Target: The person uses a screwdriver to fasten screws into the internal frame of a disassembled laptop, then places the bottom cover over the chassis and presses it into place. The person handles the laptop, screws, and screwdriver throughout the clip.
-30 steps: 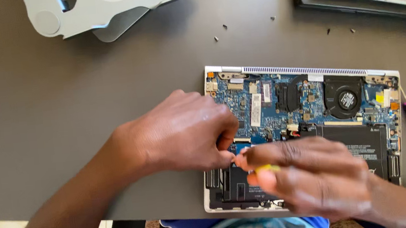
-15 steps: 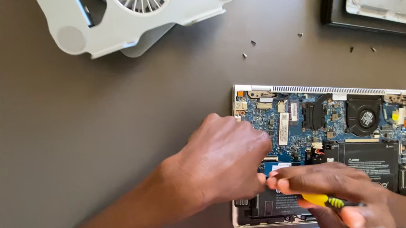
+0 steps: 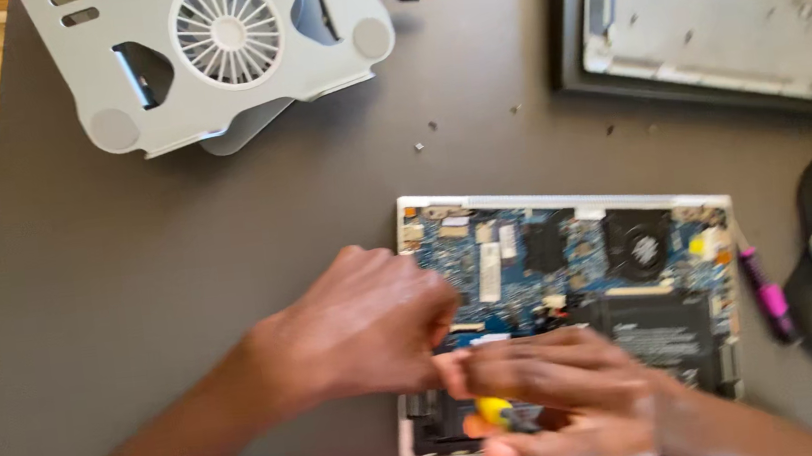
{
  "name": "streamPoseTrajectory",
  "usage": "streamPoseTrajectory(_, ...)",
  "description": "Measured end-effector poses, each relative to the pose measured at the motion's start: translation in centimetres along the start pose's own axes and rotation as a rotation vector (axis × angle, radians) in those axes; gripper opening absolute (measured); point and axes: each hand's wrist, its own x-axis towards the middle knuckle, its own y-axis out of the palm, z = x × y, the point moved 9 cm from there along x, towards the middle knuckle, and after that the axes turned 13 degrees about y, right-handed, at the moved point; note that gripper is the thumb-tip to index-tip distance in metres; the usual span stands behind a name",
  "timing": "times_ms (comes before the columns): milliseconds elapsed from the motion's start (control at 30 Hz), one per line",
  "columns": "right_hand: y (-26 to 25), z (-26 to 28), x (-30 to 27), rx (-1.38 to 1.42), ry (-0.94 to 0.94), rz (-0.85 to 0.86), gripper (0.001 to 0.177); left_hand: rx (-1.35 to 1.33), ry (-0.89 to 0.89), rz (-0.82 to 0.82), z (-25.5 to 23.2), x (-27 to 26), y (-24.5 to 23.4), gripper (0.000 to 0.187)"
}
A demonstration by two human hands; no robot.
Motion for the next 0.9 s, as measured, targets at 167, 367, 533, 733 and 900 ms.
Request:
streamPoseTrajectory(167,-0.9,-0.4,-0.3,0.173,0.031,0.116,0.036,-0.045,-0.042,-0.013,-0.4,0.4,-1.0,0.03)
streamPoseTrajectory(367,-1.4,0.6,-1.0,-0.111,-0.053,-0.013,0.04,-0.015,-0.231,0.171,0.0,0.3,-0.1,0.034)
streamPoseTrajectory(533,-1.7,1.2,-1.2,-0.032,-0.036,0.035,0.045,0.001,-0.178,0.065,-0.7,0.5,-0.9,0.029)
streamPoseTrajectory(733,-1.3,1.4,-2.0,-0.06,-0.155,-0.051,0.04,0.038,-0.165,0.07,-1.6,1.0,-1.3,0.026)
streamPoseTrajectory(900,-0.4,1.7,-2.7,-0.012,-0.205,-0.051,0.036,0.059,-0.214,0.082,-1.2,0.4,-0.6,0.031)
